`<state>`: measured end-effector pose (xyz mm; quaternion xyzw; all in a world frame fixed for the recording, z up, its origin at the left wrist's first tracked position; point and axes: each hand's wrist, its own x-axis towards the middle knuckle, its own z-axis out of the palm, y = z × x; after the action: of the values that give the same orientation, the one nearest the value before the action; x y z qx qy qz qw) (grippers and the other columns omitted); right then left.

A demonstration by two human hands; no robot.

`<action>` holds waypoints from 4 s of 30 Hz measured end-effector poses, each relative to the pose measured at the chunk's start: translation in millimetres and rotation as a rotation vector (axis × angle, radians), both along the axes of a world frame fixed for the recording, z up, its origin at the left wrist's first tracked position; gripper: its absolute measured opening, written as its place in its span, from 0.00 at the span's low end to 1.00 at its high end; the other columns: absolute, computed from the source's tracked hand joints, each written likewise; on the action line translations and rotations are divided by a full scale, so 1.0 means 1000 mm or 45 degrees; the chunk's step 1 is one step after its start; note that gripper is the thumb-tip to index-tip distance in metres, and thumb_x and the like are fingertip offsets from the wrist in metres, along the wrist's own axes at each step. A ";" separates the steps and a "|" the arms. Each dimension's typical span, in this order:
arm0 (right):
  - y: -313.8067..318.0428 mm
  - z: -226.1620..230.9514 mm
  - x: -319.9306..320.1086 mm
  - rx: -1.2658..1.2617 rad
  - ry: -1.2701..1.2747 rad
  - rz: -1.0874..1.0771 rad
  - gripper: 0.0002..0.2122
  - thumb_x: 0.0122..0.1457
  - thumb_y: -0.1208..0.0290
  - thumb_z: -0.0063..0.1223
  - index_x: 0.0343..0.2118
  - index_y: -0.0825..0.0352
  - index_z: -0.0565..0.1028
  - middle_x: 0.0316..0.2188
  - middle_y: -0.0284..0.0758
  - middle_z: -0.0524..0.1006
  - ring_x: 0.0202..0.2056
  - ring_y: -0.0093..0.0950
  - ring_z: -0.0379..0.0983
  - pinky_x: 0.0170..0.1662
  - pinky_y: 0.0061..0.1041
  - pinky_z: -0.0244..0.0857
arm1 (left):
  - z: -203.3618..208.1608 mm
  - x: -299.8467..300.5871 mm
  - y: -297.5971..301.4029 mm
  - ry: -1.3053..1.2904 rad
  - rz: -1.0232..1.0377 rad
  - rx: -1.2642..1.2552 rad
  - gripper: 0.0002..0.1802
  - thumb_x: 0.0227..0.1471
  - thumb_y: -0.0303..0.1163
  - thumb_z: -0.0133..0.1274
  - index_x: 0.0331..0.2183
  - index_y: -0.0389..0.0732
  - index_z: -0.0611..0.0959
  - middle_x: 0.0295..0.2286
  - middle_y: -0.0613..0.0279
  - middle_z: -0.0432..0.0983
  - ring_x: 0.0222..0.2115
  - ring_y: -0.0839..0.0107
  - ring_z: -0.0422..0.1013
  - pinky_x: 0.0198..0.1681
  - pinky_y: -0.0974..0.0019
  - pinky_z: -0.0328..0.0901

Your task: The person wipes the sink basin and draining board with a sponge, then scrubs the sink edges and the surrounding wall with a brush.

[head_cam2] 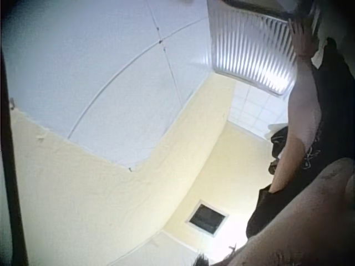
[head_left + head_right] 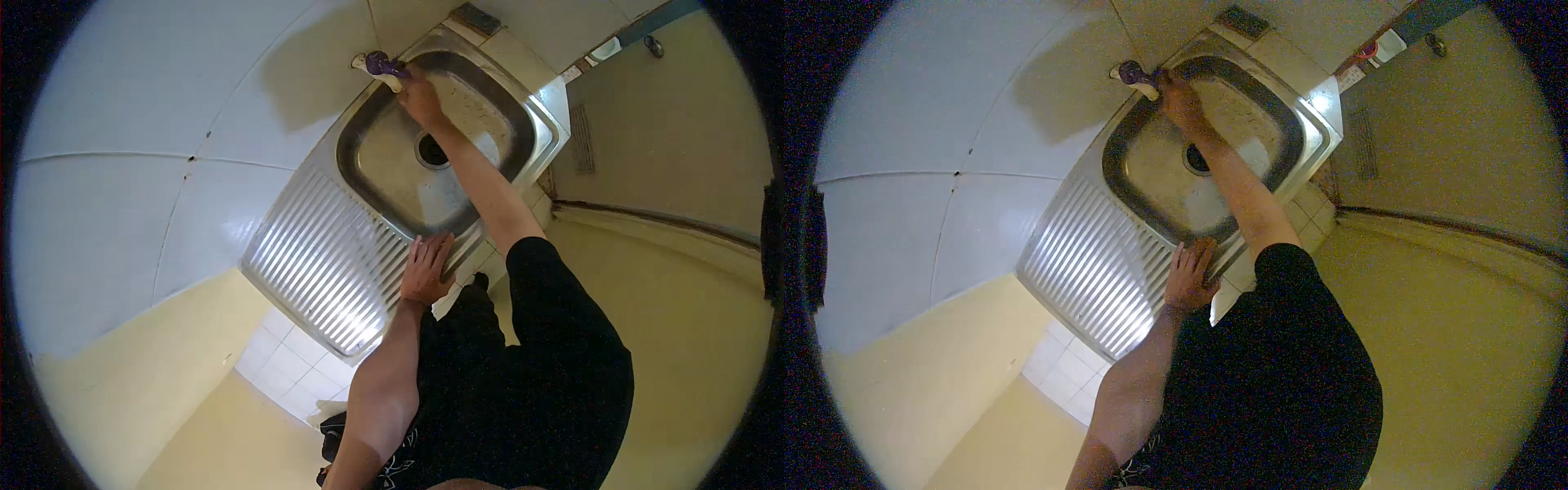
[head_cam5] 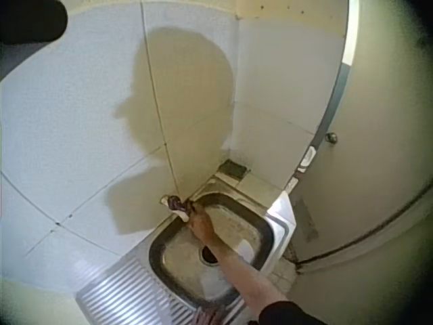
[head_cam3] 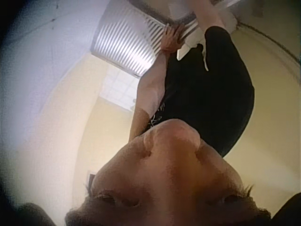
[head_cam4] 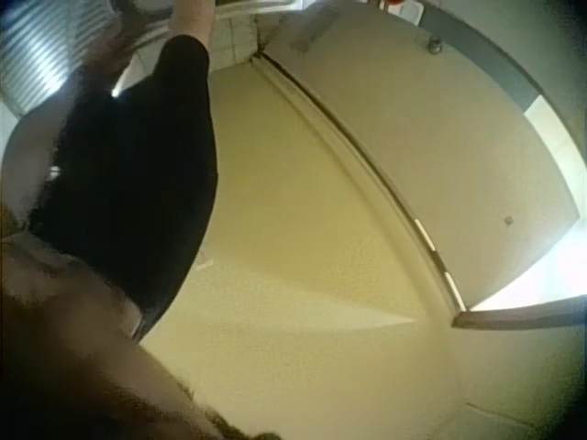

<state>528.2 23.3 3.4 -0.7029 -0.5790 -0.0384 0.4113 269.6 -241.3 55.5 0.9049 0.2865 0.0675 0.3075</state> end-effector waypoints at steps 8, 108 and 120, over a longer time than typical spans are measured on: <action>0.004 -0.043 0.047 -0.047 -0.101 -0.283 0.12 0.54 0.78 0.55 0.42 0.72 0.78 0.40 0.50 0.75 0.40 0.48 0.74 0.44 0.41 0.68 | 0.004 0.008 0.001 -0.013 -0.031 0.027 0.45 0.44 0.45 0.63 0.61 0.43 0.65 0.57 0.54 0.64 0.58 0.56 0.60 0.68 0.47 0.43; -0.004 -0.067 -0.111 -0.328 0.687 -0.196 0.06 0.50 0.76 0.61 0.28 0.73 0.80 0.23 0.46 0.79 0.28 0.40 0.79 0.33 0.37 0.69 | -0.016 -0.006 -0.003 0.000 -0.038 -0.007 0.44 0.43 0.44 0.63 0.60 0.46 0.67 0.57 0.56 0.65 0.61 0.58 0.58 0.70 0.48 0.39; -0.018 -0.084 -0.152 -0.251 0.644 -0.139 0.02 0.41 0.77 0.61 0.21 0.68 0.79 0.25 0.46 0.80 0.28 0.46 0.77 0.36 0.39 0.68 | -0.022 -0.006 -0.007 0.092 -0.066 -0.031 0.38 0.46 0.53 0.58 0.54 0.40 0.74 0.56 0.51 0.66 0.63 0.54 0.54 0.70 0.45 0.37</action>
<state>376.6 5.3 -80.9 -0.7569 -0.4202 0.1729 0.4698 263.5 -248.7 33.6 0.9100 0.2745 0.0234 0.3098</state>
